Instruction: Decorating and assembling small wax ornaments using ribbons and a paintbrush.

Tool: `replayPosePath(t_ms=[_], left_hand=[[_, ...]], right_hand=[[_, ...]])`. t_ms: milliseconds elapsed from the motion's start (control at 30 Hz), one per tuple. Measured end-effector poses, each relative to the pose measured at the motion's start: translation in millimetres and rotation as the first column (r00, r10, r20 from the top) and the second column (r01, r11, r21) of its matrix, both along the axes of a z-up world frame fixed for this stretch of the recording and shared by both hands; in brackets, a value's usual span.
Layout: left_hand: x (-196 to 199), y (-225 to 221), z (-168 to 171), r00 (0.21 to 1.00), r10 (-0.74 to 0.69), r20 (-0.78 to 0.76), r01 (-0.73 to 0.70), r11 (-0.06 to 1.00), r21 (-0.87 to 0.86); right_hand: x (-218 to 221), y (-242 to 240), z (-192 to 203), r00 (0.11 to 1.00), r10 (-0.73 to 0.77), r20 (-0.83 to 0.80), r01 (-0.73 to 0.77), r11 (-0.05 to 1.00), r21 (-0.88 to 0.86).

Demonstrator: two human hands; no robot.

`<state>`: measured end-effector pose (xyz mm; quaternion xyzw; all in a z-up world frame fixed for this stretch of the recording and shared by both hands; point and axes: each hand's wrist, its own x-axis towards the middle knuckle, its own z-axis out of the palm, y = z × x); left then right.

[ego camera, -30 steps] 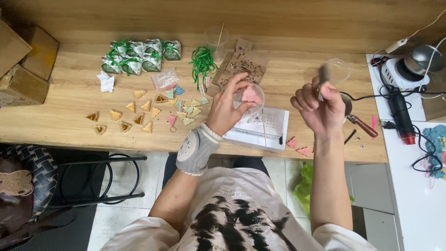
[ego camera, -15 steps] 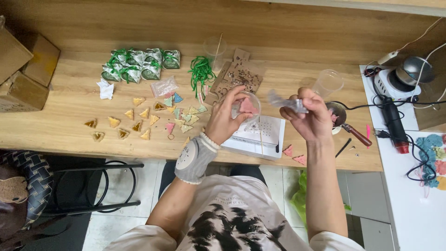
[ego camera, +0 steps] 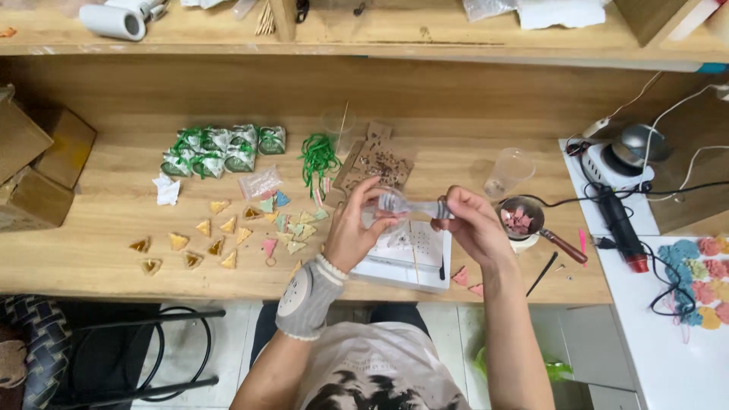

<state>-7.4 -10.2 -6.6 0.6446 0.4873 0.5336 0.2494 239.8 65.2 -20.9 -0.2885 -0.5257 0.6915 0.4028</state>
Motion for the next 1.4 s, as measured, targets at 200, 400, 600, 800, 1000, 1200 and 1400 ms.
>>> replayPosePath(t_ms=[200,400,600,800,1000,1200,1400], left_hand=[[-1,-5,3,1.000,-0.002,0.001,0.002,1.000,-0.005],[-3,-6,-7,1.000,0.005,0.003,-0.005,1.000,-0.013],[-1,-6,-6,0.999,-0.011,0.052,0.013,0.999,-0.034],[0,-9,6,1.000,-0.006,0.022,0.006,1.000,0.017],[-15,-8,-18,0.938,0.071,0.339,-0.063,0.997,-0.033],[-31,-7,-32,0.391,0.125,0.912,0.212,0.952,-0.221],[-25,-9,-48,0.290,0.101,0.952,0.323,0.926,-0.196]], right_hand=[[-10,-15,2,0.999,-0.043,0.002,0.043,0.999,-0.021],[-10,-31,0,0.820,0.084,-0.566,-0.134,0.990,-0.047],[-7,-28,5,0.982,-0.079,-0.173,0.065,0.994,-0.084],[-1,-20,-19,0.982,-0.188,0.005,0.188,0.981,-0.037],[32,-44,-68,0.772,-0.630,-0.083,0.613,0.773,-0.164],[16,-69,-177,0.681,-0.679,0.275,0.716,0.696,-0.056],[0,-78,-139,0.408,-0.455,0.792,0.361,0.876,0.318]])
